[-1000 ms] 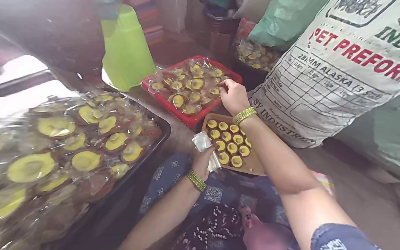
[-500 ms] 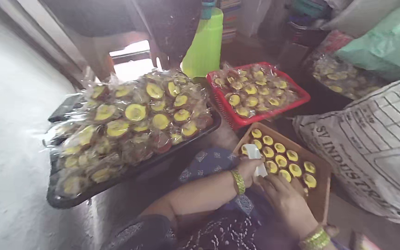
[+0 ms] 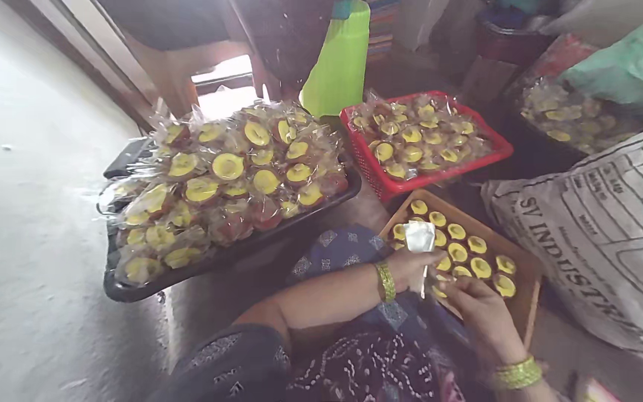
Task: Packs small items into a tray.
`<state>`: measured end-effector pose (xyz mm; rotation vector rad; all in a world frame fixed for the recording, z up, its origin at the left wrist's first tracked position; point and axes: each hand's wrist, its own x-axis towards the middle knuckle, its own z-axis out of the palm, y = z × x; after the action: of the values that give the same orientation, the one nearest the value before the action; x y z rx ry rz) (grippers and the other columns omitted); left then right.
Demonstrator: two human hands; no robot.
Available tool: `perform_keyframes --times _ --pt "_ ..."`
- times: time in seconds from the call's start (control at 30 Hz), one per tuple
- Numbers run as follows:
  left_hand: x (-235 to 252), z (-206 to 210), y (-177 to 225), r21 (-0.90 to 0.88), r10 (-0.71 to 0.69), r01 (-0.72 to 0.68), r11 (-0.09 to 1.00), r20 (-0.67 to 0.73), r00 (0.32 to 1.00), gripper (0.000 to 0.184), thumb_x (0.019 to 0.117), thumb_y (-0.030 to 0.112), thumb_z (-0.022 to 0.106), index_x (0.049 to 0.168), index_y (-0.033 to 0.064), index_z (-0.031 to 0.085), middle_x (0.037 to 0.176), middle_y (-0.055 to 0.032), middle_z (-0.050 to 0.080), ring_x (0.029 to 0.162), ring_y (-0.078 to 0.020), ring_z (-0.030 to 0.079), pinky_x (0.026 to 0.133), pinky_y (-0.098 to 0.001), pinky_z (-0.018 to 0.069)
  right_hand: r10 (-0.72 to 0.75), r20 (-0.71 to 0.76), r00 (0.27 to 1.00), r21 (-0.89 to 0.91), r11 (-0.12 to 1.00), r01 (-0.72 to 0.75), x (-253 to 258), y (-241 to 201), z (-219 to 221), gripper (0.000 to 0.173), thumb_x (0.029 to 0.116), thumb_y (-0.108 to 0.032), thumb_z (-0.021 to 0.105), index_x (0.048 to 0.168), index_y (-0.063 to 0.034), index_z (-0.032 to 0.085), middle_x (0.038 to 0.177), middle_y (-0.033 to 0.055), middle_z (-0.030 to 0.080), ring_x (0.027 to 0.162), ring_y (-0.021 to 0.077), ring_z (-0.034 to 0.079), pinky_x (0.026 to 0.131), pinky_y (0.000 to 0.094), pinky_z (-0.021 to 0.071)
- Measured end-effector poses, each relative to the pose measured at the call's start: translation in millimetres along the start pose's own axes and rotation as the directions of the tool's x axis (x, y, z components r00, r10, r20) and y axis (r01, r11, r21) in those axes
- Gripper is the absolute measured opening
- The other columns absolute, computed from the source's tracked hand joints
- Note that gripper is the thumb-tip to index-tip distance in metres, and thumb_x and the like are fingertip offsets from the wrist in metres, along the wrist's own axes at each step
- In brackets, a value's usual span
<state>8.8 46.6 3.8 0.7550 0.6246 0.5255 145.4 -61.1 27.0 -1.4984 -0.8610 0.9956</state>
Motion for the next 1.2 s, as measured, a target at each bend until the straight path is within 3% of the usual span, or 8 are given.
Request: perform_keyframes --times 0.13,0.3,0.47,0.67,0.77,0.9,1.03,1.2 --pt "-5 -4 2 0.048 0.039 -0.049 0.998 0.18 0.983 0.027 0.0929 0.006 0.068 0.116 0.0078 0.055 0.09 -0.0017 0.065 0.079 -0.0129 0.065 0.074 -0.0331 0.0582 0.109 0.027 0.994 0.247 0.962 -0.112 2 -3 -5 0.007 0.0879 -0.01 0.074 0.091 -0.0071 0.068 0.086 0.0039 0.071 0.074 0.0107 0.066 0.069 0.027 0.059" --pt "-3 -4 5 -0.088 -0.001 -0.003 0.996 -0.051 0.999 0.028 0.1013 0.025 0.064 0.115 0.0013 0.062 0.083 -0.0076 0.069 0.075 -0.0184 0.069 0.073 -0.0377 0.0608 -0.258 0.217 0.941 0.004 0.965 0.264 3 -2 -12 0.012 0.0851 -0.013 0.08 0.094 -0.0088 0.074 0.091 0.0025 0.074 0.081 0.0129 0.07 0.075 0.0302 0.0613" --pt "7 -9 10 -0.197 0.028 -0.088 0.976 -0.287 0.958 0.02 0.102 0.019 0.056 0.11 0.0009 0.061 0.084 -0.0091 0.066 0.072 -0.0178 0.066 0.067 -0.0344 0.0587 -0.45 0.381 0.807 -0.081 0.854 0.514 2 -8 -22 0.013 0.0895 -0.016 0.08 0.095 -0.0068 0.073 0.091 0.0014 0.073 0.081 0.0105 0.069 0.075 0.0288 0.0613" --pt "25 -16 10 -0.178 0.14 -0.261 0.949 -0.504 0.852 0.01 0.1002 0.012 0.06 0.104 0.0032 0.06 0.072 -0.0034 0.054 0.06 -0.0141 0.055 0.06 -0.0304 0.0539 -0.335 -0.074 0.939 -0.053 0.942 0.331 -2 -32 -37 0.01 0.0921 -0.008 0.073 0.101 -0.0044 0.07 0.086 0.0023 0.072 0.072 0.0125 0.069 0.067 0.0294 0.0615" --pt "13 -8 2 0.177 0.393 -0.353 0.919 -0.327 0.86 0.025 0.093 0.015 0.075 0.109 0.0 0.062 0.067 -0.0029 0.057 0.052 -0.011 0.052 0.051 -0.0269 0.0489 -0.182 -0.231 0.956 -0.114 0.981 0.159 6 -31 -43 0.014 0.0931 -0.013 0.075 0.101 -0.0024 0.075 0.086 0.0048 0.074 0.072 0.0139 0.07 0.067 0.0293 0.0614" --pt "0 1 -12 0.544 0.601 -0.53 0.65 0.059 0.797 0.043 0.0765 0.02 0.091 0.107 -0.0019 0.069 0.084 -0.0032 0.07 0.072 -0.0102 0.066 0.071 -0.0283 0.059 -0.053 -0.279 0.959 -0.103 0.994 0.025 9 -17 -37 0.02 0.0837 -0.018 0.084 0.089 -0.0041 0.071 0.077 0.0039 0.071 0.067 0.0142 0.068 0.065 0.0315 0.0597" --pt "-7 8 -22 0.596 0.569 -0.535 0.599 0.153 0.808 0.063 0.0683 0.024 0.096 0.117 -0.0032 0.066 0.103 -0.005 0.074 0.094 -0.0098 0.07 0.09 -0.0296 0.0597 -0.002 -0.21 0.978 -0.054 0.999 -0.009 8 -12 -20 0.026 0.0794 -0.019 0.087 0.084 -0.0048 0.066 0.071 0.002 0.067 0.062 0.0116 0.064 0.06 0.0294 0.0565" --pt "-6 8 -21 0.565 0.54 -0.507 0.652 0.124 0.833 0.063 0.0657 0.013 0.096 0.116 -0.0054 0.065 0.105 -0.0042 0.074 0.1 -0.0064 0.069 0.094 -0.0259 0.0583 0.14 -0.13 0.982 0.095 0.987 -0.128 6 -11 -8 0.028 0.0827 -0.016 0.086 0.086 -0.0025 0.062 0.073 0.0049 0.068 0.065 0.0129 0.067 0.065 0.031 0.0602"
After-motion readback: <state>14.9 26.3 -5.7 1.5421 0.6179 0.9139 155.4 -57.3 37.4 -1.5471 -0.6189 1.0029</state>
